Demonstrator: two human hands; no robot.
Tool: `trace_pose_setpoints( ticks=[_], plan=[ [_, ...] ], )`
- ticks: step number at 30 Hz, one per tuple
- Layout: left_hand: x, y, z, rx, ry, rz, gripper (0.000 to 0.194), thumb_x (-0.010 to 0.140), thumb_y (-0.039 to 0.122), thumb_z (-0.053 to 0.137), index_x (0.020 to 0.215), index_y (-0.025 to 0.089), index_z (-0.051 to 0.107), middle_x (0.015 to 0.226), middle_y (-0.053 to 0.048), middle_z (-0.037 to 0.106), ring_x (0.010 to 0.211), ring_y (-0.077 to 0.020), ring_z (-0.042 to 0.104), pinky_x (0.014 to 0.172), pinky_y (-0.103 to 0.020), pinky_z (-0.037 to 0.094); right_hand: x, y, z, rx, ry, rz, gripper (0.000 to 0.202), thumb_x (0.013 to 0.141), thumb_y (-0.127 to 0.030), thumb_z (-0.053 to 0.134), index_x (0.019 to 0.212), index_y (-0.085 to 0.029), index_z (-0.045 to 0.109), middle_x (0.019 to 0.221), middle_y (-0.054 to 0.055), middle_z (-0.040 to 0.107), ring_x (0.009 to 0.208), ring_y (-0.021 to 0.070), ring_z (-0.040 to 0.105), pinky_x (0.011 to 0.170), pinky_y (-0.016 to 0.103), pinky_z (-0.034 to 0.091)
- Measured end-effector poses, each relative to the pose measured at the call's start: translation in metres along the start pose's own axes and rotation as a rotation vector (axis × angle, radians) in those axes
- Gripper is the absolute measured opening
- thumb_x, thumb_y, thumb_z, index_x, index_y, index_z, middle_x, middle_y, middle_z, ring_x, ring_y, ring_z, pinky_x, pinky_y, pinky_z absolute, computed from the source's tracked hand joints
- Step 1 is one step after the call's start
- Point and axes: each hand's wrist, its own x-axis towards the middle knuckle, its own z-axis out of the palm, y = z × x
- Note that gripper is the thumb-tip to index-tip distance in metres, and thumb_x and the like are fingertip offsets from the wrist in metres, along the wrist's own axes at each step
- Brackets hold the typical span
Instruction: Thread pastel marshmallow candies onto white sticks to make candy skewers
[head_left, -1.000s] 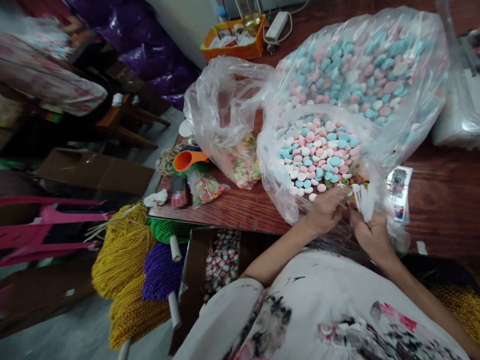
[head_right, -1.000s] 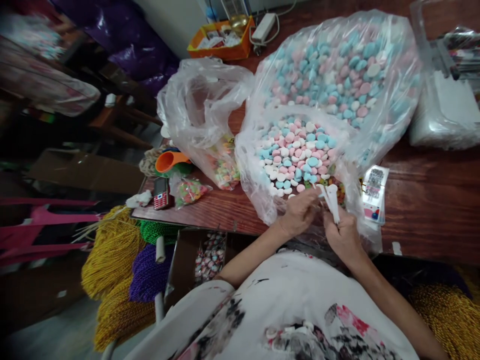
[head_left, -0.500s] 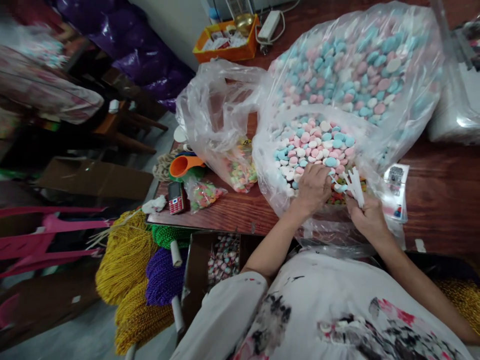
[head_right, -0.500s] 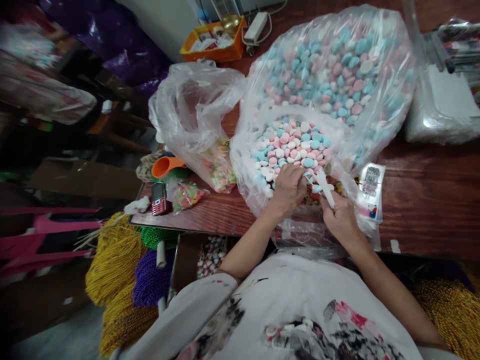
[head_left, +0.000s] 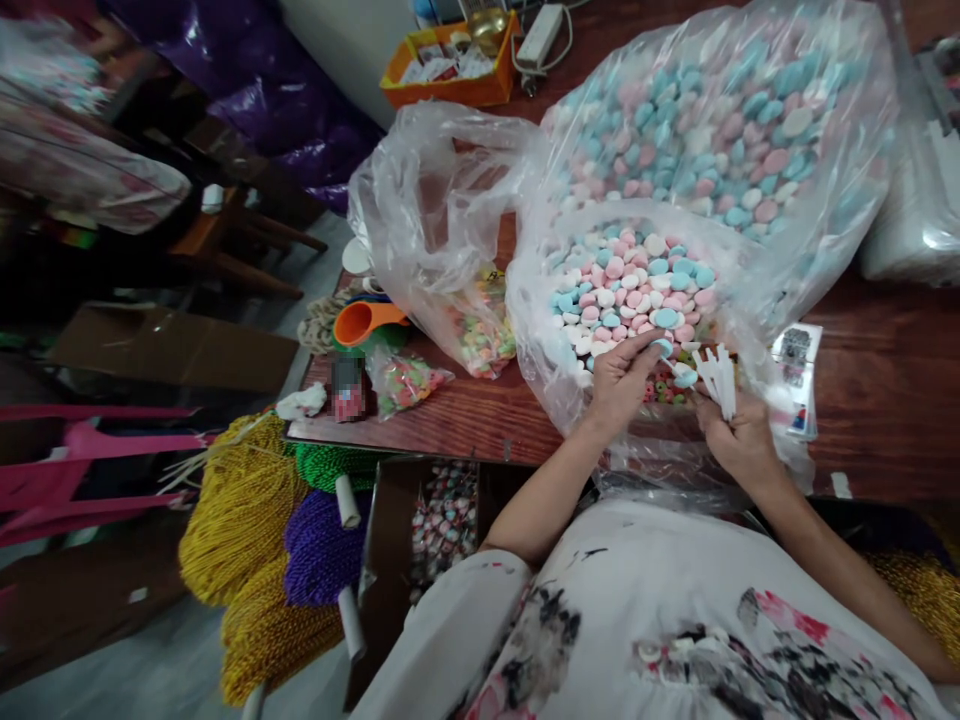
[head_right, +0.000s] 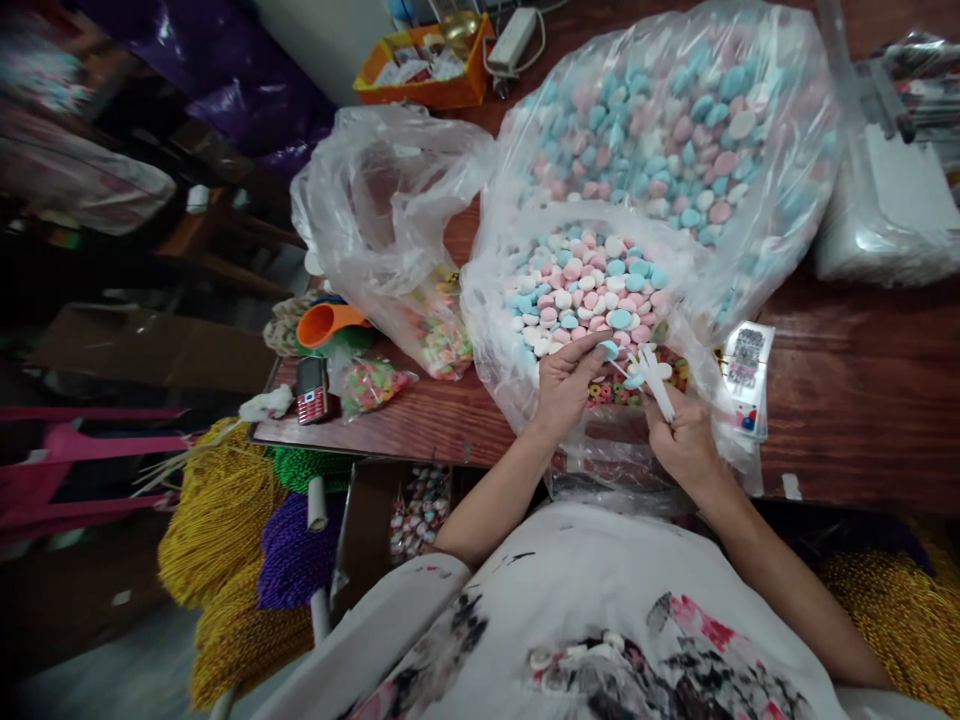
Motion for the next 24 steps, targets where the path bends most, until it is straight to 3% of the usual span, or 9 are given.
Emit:
trace_pose_setpoints(
  ticks=[3,10,12,18,21,24],
  plan=[
    [-0.003,-0.002,0.0,0.017,0.021,0.028,0.047,0.078,0.054,0.082,0.112,0.02,0.079,0.103,-0.005,0.08,0.098,-0.0214,0.077,0.086,-0.034,0.065,-0.002,0.004,0.001,0.044,0.003,0.014,0.017,0.095,-0.03,0.057,0.09,-0.019,0.07,0.066,-0.001,0.059,0.056,0.0139,0.05,0.055,0.028,0.044],
    [-0.006,-0.004,-0.002,0.077,0.017,0.069,0.047,0.078,0.054,0.081,0.11,0.02,0.079,0.101,-0.005,0.081,0.082,-0.0168,0.076,0.081,-0.033,0.064,-0.008,0.005,0.006,0.098,0.041,0.016,0.02,0.096,-0.034,0.058,0.097,-0.019,0.071,0.067,0.0,0.061,0.059,0.0144,0.054,0.06,0.029,0.048],
    [-0.007,-0.005,-0.004,0.16,0.034,0.155,0.041,0.082,0.053,0.079,0.107,0.021,0.08,0.101,-0.006,0.081,0.086,-0.0178,0.076,0.084,-0.034,0.064,-0.01,0.002,0.007,0.089,0.051,0.024,0.02,0.096,-0.034,0.058,0.098,-0.019,0.07,0.068,0.0,0.061,0.061,0.0156,0.055,0.061,0.03,0.048],
    [-0.011,-0.004,-0.007,0.453,0.021,0.596,0.019,0.093,0.037,0.071,0.102,0.023,0.08,0.101,-0.006,0.082,0.095,-0.0175,0.077,0.09,-0.034,0.063,-0.015,-0.014,0.013,-0.013,0.044,0.0,0.017,0.095,-0.028,0.055,0.087,-0.021,0.068,0.064,0.0,0.057,0.058,0.0171,0.051,0.06,0.032,0.047],
    [-0.014,-0.001,-0.006,0.513,0.007,0.645,0.021,0.097,0.036,0.065,0.106,0.024,0.079,0.104,-0.007,0.081,0.098,-0.0176,0.077,0.09,-0.034,0.063,-0.014,-0.02,0.015,-0.054,0.037,-0.023,0.019,0.093,-0.025,0.052,0.098,-0.021,0.071,0.071,0.004,0.064,0.064,0.0198,0.059,0.063,0.034,0.05],
    [-0.01,0.004,-0.006,0.512,-0.076,0.633,0.027,0.1,0.04,0.06,0.108,0.022,0.079,0.109,-0.009,0.081,0.104,-0.0192,0.076,0.096,-0.036,0.061,-0.008,-0.022,0.012,-0.088,0.03,-0.039,0.021,0.09,-0.023,0.052,0.097,-0.022,0.072,0.071,0.004,0.066,0.063,0.0208,0.061,0.063,0.034,0.051]
  ],
)
